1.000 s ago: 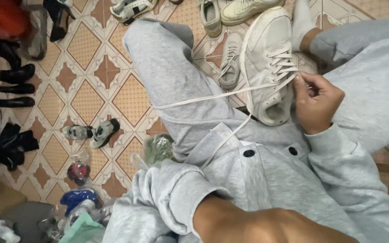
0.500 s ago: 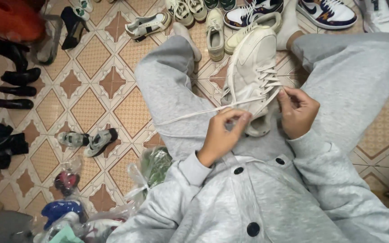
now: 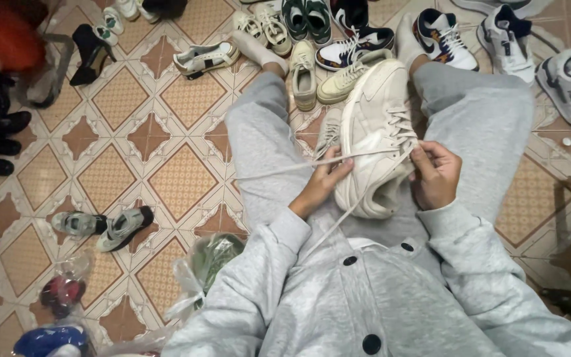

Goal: Lacing a white sneaker while sitting on the floor surrounded by other shoes

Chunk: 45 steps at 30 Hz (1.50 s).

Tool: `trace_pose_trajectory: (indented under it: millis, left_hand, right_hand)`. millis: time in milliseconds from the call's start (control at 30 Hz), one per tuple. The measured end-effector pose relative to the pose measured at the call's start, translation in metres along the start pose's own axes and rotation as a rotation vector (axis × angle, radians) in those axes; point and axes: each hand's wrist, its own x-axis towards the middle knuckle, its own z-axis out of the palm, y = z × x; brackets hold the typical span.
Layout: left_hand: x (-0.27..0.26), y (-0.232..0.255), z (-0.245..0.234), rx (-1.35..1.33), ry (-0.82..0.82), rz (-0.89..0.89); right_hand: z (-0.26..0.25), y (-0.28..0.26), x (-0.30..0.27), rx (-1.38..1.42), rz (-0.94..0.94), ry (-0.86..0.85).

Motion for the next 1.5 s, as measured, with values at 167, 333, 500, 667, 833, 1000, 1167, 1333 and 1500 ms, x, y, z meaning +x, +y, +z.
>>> trace_pose_trajectory:
  millis: [167, 333, 500, 667, 833, 1000, 1167, 1333, 1500]
  left_hand:
    - [0.005, -0.062, 0.002, -0.532, -0.179, -0.131]
    - [0.01, -0.076, -0.007, -0.674, -0.13, -0.22]
    - [0.01, -0.045, -0.001, -0.854, -0.09, -0.2]
    - [0.019, -0.064, -0.008, -0.828, -0.139, -0.164]
    - [0.017, -0.044, -0.007, -0.864, -0.155, -0.151]
    - [0.022, -0.084, -0.017, -0.861, -0.164, -0.157]
    - [0.037, -0.148, -0.038, -0.741, -0.261, -0.276]
    - [0.031, -0.112, -0.034, -0.675, -0.213, -0.282]
    - [0.032, -0.107, -0.033, -0.684, -0.181, -0.288]
  right_hand:
    - [0.011, 0.012, 0.005, 0.073, 0.113, -0.074]
    - [0.029, -0.001, -0.002, -0.211, -0.098, -0.111]
    - [0.04, -0.023, -0.01, -0.502, -0.454, -0.102]
    - [0.037, -0.029, -0.007, -0.603, -0.749, -0.166]
    - [0.037, -0.027, -0.002, -0.527, -0.765, -0.13]
    - [0.037, -0.028, 0.0, -0.416, -0.727, -0.12]
    - [0.036, -0.033, -0.001, -0.297, -0.797, -0.14]
    - [0.037, -0.042, -0.006, -0.289, -0.814, -0.144]
    - [0.036, -0.062, -0.011, -0.237, -0.839, -0.136]
